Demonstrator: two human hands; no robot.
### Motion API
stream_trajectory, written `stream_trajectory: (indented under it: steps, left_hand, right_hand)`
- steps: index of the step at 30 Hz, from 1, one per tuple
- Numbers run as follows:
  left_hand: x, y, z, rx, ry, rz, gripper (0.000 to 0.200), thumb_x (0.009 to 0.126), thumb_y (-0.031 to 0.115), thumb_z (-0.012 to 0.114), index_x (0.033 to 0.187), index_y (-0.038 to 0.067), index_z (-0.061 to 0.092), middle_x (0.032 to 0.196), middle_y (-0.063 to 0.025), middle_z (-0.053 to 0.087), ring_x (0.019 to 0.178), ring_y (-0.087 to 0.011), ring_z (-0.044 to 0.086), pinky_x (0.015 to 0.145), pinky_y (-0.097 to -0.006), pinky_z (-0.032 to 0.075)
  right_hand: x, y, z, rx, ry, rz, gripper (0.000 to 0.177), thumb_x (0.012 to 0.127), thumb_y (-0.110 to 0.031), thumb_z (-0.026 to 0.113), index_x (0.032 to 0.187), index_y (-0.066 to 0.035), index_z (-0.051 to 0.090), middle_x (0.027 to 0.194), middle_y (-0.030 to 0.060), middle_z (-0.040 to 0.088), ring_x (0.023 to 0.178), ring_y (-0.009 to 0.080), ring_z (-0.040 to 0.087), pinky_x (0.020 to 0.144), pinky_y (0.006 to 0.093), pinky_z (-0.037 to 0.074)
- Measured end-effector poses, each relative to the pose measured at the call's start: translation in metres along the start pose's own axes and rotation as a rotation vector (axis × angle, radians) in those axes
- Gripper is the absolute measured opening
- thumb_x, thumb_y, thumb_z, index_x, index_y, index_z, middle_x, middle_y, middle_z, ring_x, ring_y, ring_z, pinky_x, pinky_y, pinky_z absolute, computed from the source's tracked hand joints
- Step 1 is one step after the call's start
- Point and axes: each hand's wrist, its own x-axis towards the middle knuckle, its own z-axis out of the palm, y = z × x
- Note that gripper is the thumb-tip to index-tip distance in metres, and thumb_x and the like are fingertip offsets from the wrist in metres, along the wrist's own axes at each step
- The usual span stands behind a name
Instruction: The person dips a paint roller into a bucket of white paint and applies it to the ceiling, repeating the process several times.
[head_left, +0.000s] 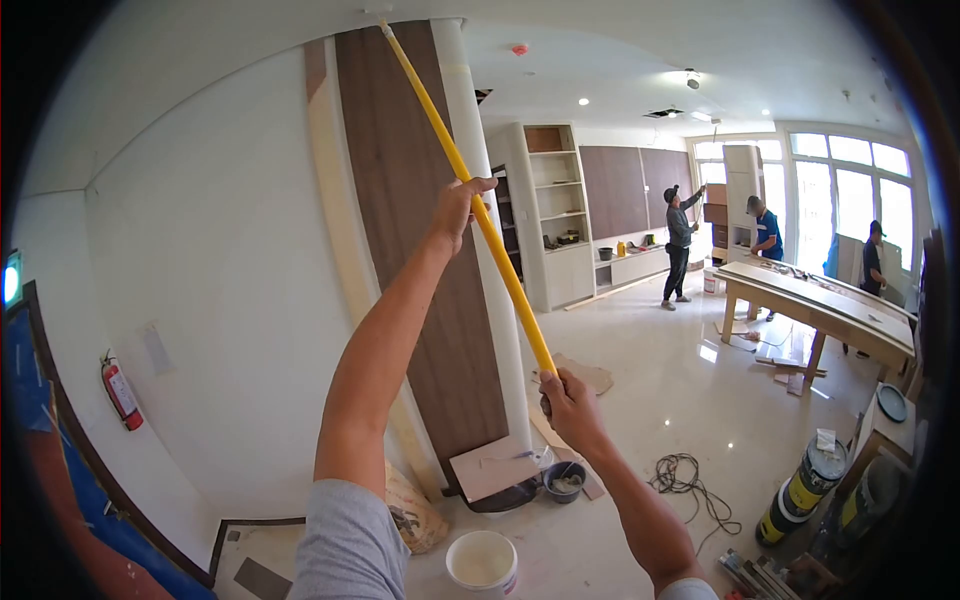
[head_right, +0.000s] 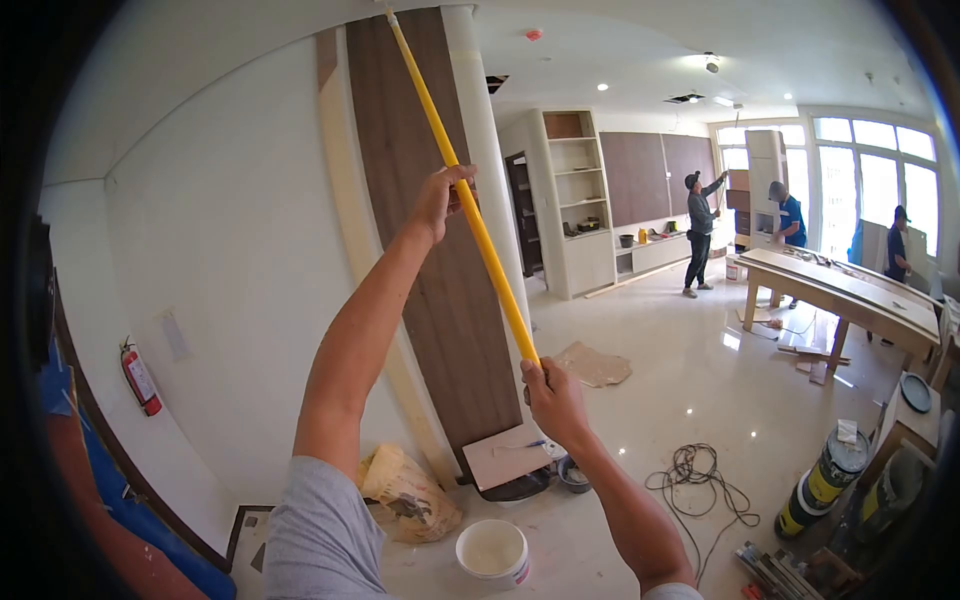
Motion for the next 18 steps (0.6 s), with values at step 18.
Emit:
stream_trajectory:
  steps: [18]
  left_hand:
    - [-0.097,0.003,0.043,0.063,-0.281,0.023,0.060,0.079,0.040,0.075,0.118,0.001,0.049,0.100,-0.0070,0.050,0.097,-0.0151,0.051,0.081,-0.0271,0.043]
  right_hand:
    - [-0.075,0.069,-0.044,0.175,-0.008,0.091,0.031,0.103,-0.026,0.052,0.083,-0.003,0.054,0.063,0.0003,0.052,0.048,0.0070,0.047,0.044,0.0248,0.039]
